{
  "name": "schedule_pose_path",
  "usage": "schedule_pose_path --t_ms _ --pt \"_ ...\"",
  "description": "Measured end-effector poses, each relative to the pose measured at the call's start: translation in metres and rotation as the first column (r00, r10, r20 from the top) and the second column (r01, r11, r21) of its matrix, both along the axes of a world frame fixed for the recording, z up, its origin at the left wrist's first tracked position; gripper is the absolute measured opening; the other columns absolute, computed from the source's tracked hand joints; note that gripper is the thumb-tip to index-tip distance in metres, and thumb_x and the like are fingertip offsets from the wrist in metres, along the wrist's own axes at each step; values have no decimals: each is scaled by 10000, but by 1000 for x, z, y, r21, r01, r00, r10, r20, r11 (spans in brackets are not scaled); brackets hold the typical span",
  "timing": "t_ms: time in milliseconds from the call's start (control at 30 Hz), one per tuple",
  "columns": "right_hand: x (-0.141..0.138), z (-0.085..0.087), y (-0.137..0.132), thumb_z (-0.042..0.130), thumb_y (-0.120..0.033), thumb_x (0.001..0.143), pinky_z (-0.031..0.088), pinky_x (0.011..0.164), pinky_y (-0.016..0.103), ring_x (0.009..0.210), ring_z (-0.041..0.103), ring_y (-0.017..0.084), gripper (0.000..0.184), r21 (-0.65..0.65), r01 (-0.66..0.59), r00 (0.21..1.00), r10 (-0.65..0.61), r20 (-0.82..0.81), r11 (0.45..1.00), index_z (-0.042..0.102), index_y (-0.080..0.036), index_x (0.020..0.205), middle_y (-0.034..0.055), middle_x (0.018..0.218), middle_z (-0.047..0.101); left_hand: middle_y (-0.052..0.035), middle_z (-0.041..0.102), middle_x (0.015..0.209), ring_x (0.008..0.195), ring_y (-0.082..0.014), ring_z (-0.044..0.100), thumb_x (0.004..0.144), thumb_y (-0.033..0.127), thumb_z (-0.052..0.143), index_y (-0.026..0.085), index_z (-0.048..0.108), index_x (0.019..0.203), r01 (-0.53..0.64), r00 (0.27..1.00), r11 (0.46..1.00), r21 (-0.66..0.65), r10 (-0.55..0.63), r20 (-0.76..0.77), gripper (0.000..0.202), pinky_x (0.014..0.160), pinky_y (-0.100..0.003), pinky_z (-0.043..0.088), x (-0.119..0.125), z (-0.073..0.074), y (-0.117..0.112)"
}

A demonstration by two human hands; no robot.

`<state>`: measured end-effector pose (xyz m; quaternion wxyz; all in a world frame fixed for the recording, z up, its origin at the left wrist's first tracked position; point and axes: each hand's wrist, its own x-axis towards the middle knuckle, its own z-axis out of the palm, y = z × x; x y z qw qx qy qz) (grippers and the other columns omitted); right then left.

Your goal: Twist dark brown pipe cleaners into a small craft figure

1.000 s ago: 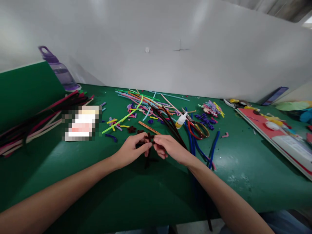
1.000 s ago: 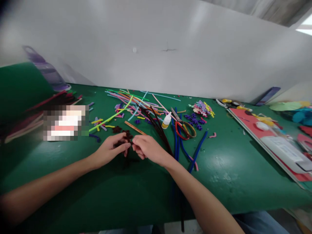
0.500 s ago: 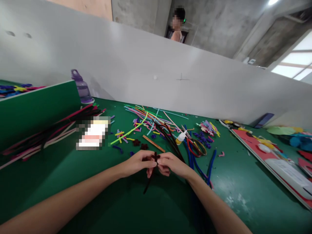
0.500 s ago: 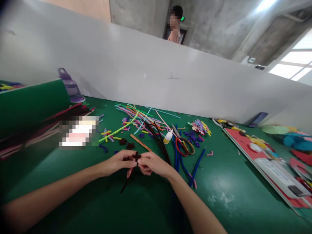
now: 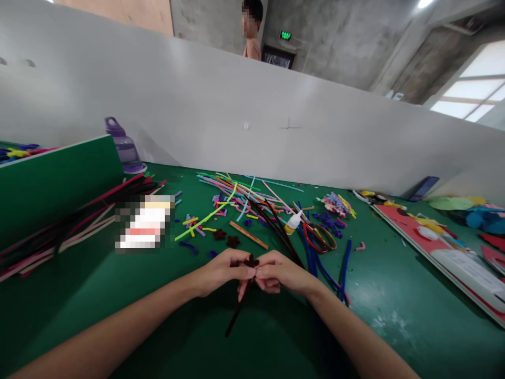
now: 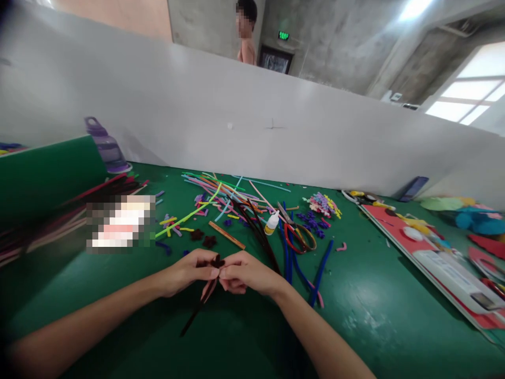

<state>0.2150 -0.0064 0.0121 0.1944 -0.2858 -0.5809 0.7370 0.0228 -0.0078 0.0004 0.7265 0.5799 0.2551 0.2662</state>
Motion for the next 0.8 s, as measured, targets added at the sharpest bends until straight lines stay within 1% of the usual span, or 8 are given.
schedule_pose_path --t_ms 67,133,233,333,433,533,667,800 --pt "0 -1 1 526 -205 776 231 376 184 355 294 44 193 -25 -25 1000 24 -15 999 558 -113 609 -85 418 321 -51 653 676 510 -124 579 791 316 634 101 645 797 14 1000 999 -29 -13 14 215 522 -222 438 0 -1 0" --pt "-1 -2 2 518 -215 779 240 374 183 349 328 51 193 -24 -2 999 1 -39 1000 555 -116 618 -85 411 327 -48 648 666 508 -127 581 788 327 641 103 626 784 -10 999 999 -52 12 34 224 517 -227 445 1 -1 0" --pt "-4 -3 4 429 -275 827 268 383 193 354 397 73 272 18 82 994 -81 -73 996 545 -125 632 -71 412 348 -41 639 660 521 -126 583 797 338 638 107 601 773 -106 992 993 -56 109 57 235 527 -233 454 1 1 3" --pt "-6 -2 4 336 -332 893 299 415 200 372 406 74 398 129 142 990 -140 -20 981 569 -117 653 -52 419 387 -20 617 635 534 -122 578 809 321 631 120 573 768 -211 974 976 -59 215 66 213 542 -230 452 0 1 5" --pt "-11 3 -2 445 -355 885 308 437 189 392 387 61 334 207 126 985 -146 89 970 622 -110 743 -50 447 438 10 576 592 541 -114 558 809 291 637 137 548 734 -296 952 954 -51 299 72 192 540 -214 435 0 -2 6" --pt "-18 4 -9 547 -298 833 300 428 175 396 399 54 213 235 145 969 -186 165 961 639 -116 772 -56 464 459 13 556 612 552 -107 527 791 286 657 136 577 738 -356 932 934 -27 357 57 178 532 -209 419 -1 -6 6" --pt "-25 0 -11 471 -287 863 270 395 169 350 375 50 246 179 204 967 -227 117 962 611 -125 741 -61 421 442 -8 567 626 553 -121 529 818 358 604 141 614 770 -340 932 938 -74 346 103 222 540 -227 414 -1 -5 5" --pt "-24 -4 -7 448 -304 846 257 365 162 335 401 56 263 65 250 966 -254 50 966 564 -137 679 -60 413 427 -52 613 671 630 -157 569 862 431 462 153 638 746 -298 920 926 -232 343 191 349 596 -250 436 -1 4 5"
